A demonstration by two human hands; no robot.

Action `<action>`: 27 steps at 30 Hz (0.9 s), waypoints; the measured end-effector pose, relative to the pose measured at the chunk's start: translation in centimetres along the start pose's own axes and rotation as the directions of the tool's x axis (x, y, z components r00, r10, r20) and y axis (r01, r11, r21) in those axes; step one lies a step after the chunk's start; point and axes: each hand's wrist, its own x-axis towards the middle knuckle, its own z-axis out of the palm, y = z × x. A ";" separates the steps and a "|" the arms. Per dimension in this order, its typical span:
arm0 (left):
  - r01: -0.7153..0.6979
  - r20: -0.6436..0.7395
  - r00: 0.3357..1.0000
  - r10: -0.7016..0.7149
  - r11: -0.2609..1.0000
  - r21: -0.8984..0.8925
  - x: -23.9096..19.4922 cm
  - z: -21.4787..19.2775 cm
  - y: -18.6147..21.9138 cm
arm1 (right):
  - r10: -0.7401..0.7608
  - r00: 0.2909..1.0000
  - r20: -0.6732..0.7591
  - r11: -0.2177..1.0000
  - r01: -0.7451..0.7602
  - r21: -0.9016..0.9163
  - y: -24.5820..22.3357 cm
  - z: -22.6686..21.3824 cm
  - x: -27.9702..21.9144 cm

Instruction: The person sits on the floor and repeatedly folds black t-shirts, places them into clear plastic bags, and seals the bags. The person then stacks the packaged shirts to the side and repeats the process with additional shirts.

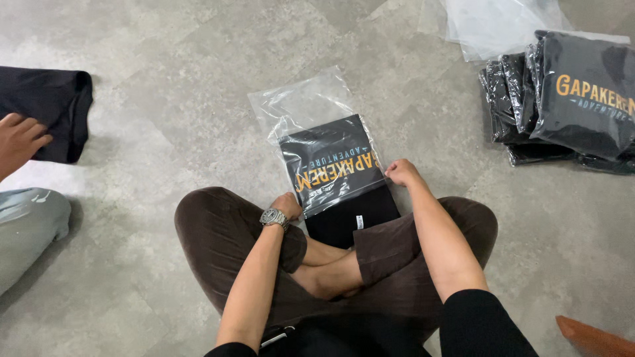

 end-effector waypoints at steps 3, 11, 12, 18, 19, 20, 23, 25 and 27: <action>0.004 0.008 1.000 -0.004 1.000 -0.014 -1.1 -0.8 0.4 | 0.029 0.996 -0.087 0.999 -0.026 0.041 -0.5 -0.2 -0.3; -0.029 0.002 1.000 0.029 0.999 0.045 -0.4 -0.2 0.2 | 0.094 0.995 0.017 0.995 -0.094 -0.025 -2.6 -1.6 -3.5; -0.027 0.007 1.000 0.026 0.999 0.045 -1.7 -0.6 0.5 | 0.096 0.995 0.022 0.995 -0.096 -0.027 -2.7 -1.8 -3.8; -0.128 0.198 0.975 0.101 0.983 0.129 -0.1 2.1 0.3 | 0.485 0.515 0.707 0.873 -0.335 -0.355 -0.4 -0.2 -1.6; -0.065 0.222 0.975 0.015 0.973 0.222 2.5 4.9 -0.3 | 0.398 0.562 0.725 0.913 -0.317 -0.256 -1.2 -0.5 -2.8; -0.006 0.238 0.969 -0.073 0.949 0.314 5.0 7.6 -1.0 | 0.309 0.606 0.733 0.943 -0.293 -0.155 -2.1 -0.8 -4.0; -0.095 0.180 0.981 0.073 0.989 0.116 3.1 3.1 -0.9 | 0.248 0.719 0.649 0.940 -0.341 0.019 -0.9 0.3 -1.1; -0.026 0.000 1.000 0.026 0.998 -0.055 5.5 2.5 -1.7 | 0.140 0.895 0.424 0.919 -0.276 0.280 0.0 1.2 1.6; 0.016 -0.161 0.985 -0.055 0.972 -0.232 5.4 1.0 -1.4 | 0.082 0.986 0.148 0.854 -0.146 0.500 -0.5 1.1 1.6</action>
